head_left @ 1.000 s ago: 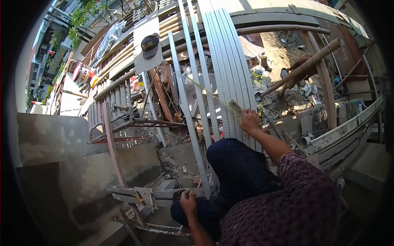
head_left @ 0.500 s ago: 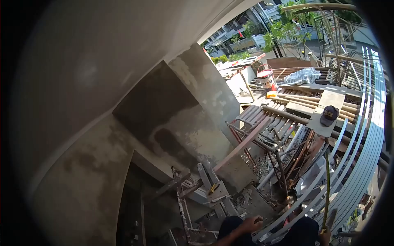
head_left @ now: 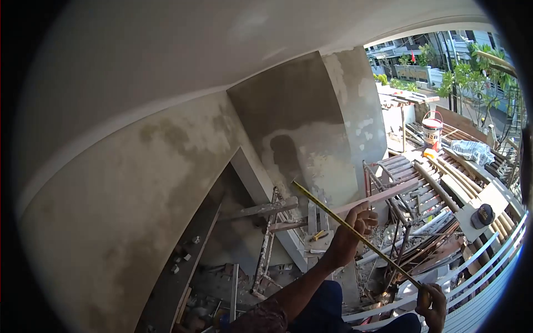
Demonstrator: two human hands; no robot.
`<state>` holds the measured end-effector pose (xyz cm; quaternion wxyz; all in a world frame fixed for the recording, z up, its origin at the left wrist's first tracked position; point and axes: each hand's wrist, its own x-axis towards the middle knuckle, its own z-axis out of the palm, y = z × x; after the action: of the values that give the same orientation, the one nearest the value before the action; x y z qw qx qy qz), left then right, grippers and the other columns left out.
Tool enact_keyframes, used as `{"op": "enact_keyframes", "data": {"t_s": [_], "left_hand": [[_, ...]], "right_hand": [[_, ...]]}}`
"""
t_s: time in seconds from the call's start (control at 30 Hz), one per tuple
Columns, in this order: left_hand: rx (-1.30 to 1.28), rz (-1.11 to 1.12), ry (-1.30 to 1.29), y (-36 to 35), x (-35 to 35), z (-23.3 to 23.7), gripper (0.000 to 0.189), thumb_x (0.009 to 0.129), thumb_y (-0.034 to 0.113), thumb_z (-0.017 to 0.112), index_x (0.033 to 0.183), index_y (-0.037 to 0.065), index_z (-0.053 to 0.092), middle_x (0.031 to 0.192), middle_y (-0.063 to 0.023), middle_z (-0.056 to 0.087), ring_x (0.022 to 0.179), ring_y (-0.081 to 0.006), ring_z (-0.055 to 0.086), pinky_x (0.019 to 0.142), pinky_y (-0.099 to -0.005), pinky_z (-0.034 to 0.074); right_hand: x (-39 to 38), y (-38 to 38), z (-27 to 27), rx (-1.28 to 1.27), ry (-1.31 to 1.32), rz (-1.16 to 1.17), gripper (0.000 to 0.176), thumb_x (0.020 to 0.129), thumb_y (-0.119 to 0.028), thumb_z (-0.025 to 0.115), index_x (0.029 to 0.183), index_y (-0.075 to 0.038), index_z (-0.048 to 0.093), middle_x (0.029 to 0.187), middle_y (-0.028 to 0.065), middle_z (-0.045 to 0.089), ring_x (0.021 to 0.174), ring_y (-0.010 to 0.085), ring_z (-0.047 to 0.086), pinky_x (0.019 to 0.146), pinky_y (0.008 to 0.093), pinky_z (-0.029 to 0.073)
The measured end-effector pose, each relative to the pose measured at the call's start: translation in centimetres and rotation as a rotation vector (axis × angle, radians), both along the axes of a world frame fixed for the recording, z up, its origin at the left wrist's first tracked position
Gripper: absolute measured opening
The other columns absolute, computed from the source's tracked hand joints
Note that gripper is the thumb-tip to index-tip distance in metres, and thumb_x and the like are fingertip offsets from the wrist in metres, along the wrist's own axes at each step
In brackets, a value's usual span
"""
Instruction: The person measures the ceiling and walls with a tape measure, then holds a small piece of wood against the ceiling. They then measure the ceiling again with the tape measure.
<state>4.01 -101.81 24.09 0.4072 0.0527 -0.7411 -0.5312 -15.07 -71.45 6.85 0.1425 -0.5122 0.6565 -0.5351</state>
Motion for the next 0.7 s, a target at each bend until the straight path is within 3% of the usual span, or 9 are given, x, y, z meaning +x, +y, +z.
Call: {"op": "enact_keyframes", "data": {"t_s": [0.1,0.13,0.3,0.4,0.5,0.57,0.6,0.67,0.7], "left_hand": [[-0.048,0.096,0.140,-1.6,3.7,3.0,0.044,0.107,0.041,0.036,0.114,0.002,0.054,0.100,-0.0154,0.066,0.098,-0.0223,0.066,0.089,-0.0391,0.052],[0.019,0.018,0.275,-2.1,4.8,3.5,0.039,0.108,0.037,0.037,0.115,0.004,0.054,0.098,-0.0151,0.066,0.094,-0.0237,0.066,0.088,-0.0399,0.052],[0.233,0.209,0.765,1.5,10.2,8.5,0.037,0.106,0.041,0.041,0.112,0.007,0.055,0.096,-0.0126,0.066,0.088,-0.0254,0.066,0.082,-0.0407,0.054],[0.074,0.457,0.845,1.8,12.4,9.7,0.035,0.105,0.042,0.046,0.106,0.008,0.055,0.089,-0.0091,0.063,0.082,-0.0230,0.064,0.076,-0.0381,0.052],[-0.003,0.534,0.694,0.9,14.5,10.8,0.030,0.104,0.039,0.050,0.101,0.010,0.054,0.082,-0.0050,0.058,0.074,-0.0196,0.059,0.070,-0.0346,0.048],[-0.010,0.614,0.703,0.9,15.9,13.8,0.027,0.103,0.038,0.053,0.097,0.012,0.053,0.076,-0.0014,0.053,0.070,-0.0169,0.053,0.067,-0.0328,0.045],[-0.054,0.705,0.700,0.4,17.5,15.5,0.028,0.102,0.040,0.054,0.096,0.013,0.053,0.075,0.0002,0.052,0.070,-0.0163,0.053,0.067,-0.0320,0.044],[-0.152,0.833,0.756,-1.0,22.1,20.1,0.027,0.102,0.039,0.053,0.092,0.014,0.049,0.075,0.0008,0.049,0.067,-0.0147,0.047,0.066,-0.0315,0.040],[-0.186,0.936,0.774,-1.8,25.3,22.6,0.025,0.103,0.037,0.051,0.092,0.015,0.049,0.075,0.0014,0.049,0.066,-0.0141,0.047,0.065,-0.0312,0.040]], "right_hand": [[1.0,-2.5,2.9,-0.045,-0.064,0.095,0.063,0.081,-0.032,0.076,0.134,-0.002,0.058,0.133,0.0189,0.059,0.124,0.0333,0.054,0.104,0.0437,0.040],[0.9,-3.1,3.0,-0.055,-0.056,0.127,0.063,0.081,-0.032,0.076,0.134,-0.002,0.058,0.133,0.0189,0.059,0.124,0.0333,0.054,0.104,0.0437,0.040],[1.2,-6.0,3.5,-0.123,0.017,0.235,0.058,0.081,-0.024,0.078,0.131,-0.001,0.060,0.130,0.0162,0.059,0.115,0.0286,0.057,0.093,0.0390,0.047],[2.4,-7.0,3.5,-0.159,0.096,0.262,0.049,0.084,-0.016,0.076,0.129,-0.001,0.062,0.124,0.0155,0.059,0.100,0.0224,0.060,0.073,0.0327,0.050],[3.2,-7.8,2.9,-0.148,0.086,0.289,0.048,0.090,-0.017,0.072,0.133,-0.003,0.058,0.118,0.0151,0.060,0.092,0.0213,0.061,0.069,0.0305,0.049],[3.2,-8.1,0.6,0.188,-0.210,0.189,0.052,0.095,-0.021,0.068,0.141,-0.007,0.051,0.113,0.0133,0.061,0.084,0.0218,0.061,0.068,0.0294,0.049],[2.4,-7.8,-0.7,0.069,-0.096,0.128,0.053,0.096,-0.023,0.067,0.145,-0.012,0.048,0.107,0.0135,0.062,0.081,0.0228,0.061,0.070,0.0323,0.051],[-0.2,-7.2,0.6,-0.216,0.231,-0.140,0.059,0.081,0.000,0.063,0.139,-0.007,0.051,0.095,0.0149,0.061,0.088,0.0268,0.061,0.079,0.0387,0.049],[-2.8,-6.7,-1.9,-0.243,0.206,-0.183,0.062,0.084,-0.001,0.064,0.143,-0.008,0.047,0.099,0.0146,0.061,0.092,0.0274,0.060,0.081,0.0393,0.048]]}}
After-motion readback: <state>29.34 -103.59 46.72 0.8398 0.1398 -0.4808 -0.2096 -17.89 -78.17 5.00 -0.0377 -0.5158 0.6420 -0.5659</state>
